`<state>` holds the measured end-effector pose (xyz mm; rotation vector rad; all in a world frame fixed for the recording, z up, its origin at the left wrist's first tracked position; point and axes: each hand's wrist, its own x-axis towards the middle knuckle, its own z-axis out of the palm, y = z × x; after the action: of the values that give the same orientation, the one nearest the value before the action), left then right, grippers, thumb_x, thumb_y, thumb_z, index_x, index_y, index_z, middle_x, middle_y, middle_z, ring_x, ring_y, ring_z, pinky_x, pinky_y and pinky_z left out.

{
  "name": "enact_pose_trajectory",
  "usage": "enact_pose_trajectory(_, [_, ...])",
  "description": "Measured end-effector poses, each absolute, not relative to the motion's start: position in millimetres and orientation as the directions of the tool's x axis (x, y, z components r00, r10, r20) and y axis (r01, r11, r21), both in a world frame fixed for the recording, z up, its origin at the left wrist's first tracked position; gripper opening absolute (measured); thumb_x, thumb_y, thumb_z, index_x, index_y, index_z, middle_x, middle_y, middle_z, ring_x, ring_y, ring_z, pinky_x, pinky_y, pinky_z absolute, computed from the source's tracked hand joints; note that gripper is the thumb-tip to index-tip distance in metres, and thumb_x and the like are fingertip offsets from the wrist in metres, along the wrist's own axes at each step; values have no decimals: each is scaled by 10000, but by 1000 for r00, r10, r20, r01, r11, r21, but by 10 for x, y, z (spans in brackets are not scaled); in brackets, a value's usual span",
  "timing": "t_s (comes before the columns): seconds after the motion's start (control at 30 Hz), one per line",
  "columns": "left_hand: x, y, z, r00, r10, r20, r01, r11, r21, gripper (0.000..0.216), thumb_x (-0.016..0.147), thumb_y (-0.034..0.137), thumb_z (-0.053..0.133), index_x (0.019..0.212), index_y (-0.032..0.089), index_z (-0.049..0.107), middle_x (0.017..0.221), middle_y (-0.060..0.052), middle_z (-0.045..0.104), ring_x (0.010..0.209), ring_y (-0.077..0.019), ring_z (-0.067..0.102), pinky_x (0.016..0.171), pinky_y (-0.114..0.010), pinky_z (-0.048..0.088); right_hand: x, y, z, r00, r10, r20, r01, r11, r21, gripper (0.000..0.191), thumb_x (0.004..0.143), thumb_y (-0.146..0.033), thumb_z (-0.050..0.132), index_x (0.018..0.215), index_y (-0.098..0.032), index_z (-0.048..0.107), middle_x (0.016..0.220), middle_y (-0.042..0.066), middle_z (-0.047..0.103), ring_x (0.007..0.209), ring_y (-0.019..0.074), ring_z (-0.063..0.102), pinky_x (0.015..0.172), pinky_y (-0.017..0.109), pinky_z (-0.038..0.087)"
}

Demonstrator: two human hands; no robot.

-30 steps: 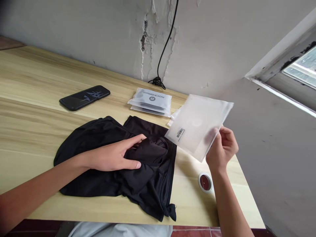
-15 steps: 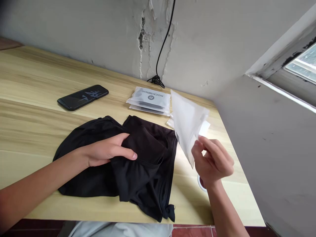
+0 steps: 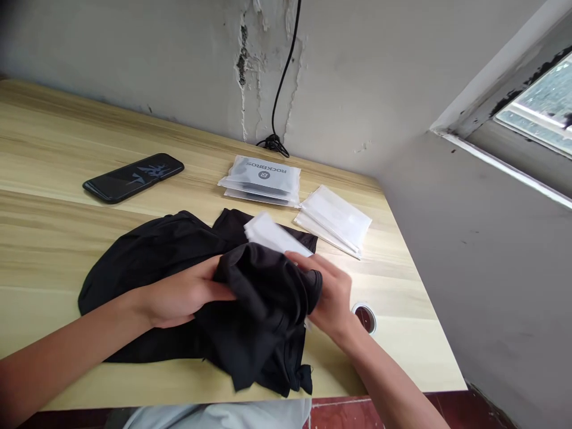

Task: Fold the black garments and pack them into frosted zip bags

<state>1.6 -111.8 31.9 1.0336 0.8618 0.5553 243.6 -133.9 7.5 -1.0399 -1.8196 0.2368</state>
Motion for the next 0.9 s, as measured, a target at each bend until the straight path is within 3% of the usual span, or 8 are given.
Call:
enact_pose_trajectory(0.1, [109, -1097, 310, 500, 712, -493, -45, 590, 806, 410, 755, 349, 864, 1115, 226, 713, 1094, -68, 802, 1127, -292, 747, 996, -406, 599, 2442, -1299, 135, -1, 719, 695, 588, 563, -581, 209, 906, -99, 678, 991, -235, 813, 623, -34, 693, 465, 116, 613, 446, 241, 514])
enact_pose_trajectory(0.2, [139, -1087, 263, 398, 743, -537, -21, 593, 805, 418, 779, 292, 814, 1167, 218, 679, 1127, -70, 793, 1106, -279, 746, 978, -388, 594, 2415, -1297, 160, -5, 744, 668, 552, 559, -619, 206, 918, -105, 673, 999, -236, 810, 569, -52, 663, 402, 101, 584, 404, 234, 488])
enact_pose_trajectory(0.4, [206, -1139, 117, 308, 901, -304, 278, 220, 935, 120, 898, 298, 624, 958, 212, 684, 1004, -39, 786, 1032, -277, 734, 888, -371, 568, 2307, -1362, 132, 4, 755, 656, 533, 553, -640, 207, 932, -92, 681, 1031, -231, 797, 555, -60, 651, 409, 103, 600, 408, 232, 496])
enact_pose_trajectory(0.53, [293, -1169, 43, 429, 896, -113, 244, 6, 970, 133, 939, 310, 599, 900, 214, 683, 963, -8, 787, 968, -234, 729, 847, -322, 545, 2178, -1459, 99, -140, 746, 651, 499, 621, -604, 242, 936, -67, 660, 1094, -210, 775, 560, -59, 627, 411, 95, 576, 370, 211, 435])
enact_pose_trajectory(0.7, [338, -1148, -41, 539, 840, -61, 184, -46, 982, 230, 958, 301, 569, 780, 191, 663, 806, 1, 748, 796, -186, 689, 701, -279, 502, 2051, -1549, 114, -187, 751, 633, 451, 638, -624, 307, 944, -25, 580, 1110, -219, 750, 550, -70, 616, 419, 93, 575, 421, 211, 473])
enact_pose_trajectory(0.9, [318, -1175, -56, 623, 780, -56, 206, -96, 974, 231, 831, 94, 510, 688, 209, 651, 702, 9, 734, 689, -168, 678, 600, -269, 455, 1847, -1564, 210, -165, 736, 657, 369, 664, -651, 378, 928, -21, 550, 1198, -235, 704, 502, -111, 579, 378, 76, 539, 422, 188, 465])
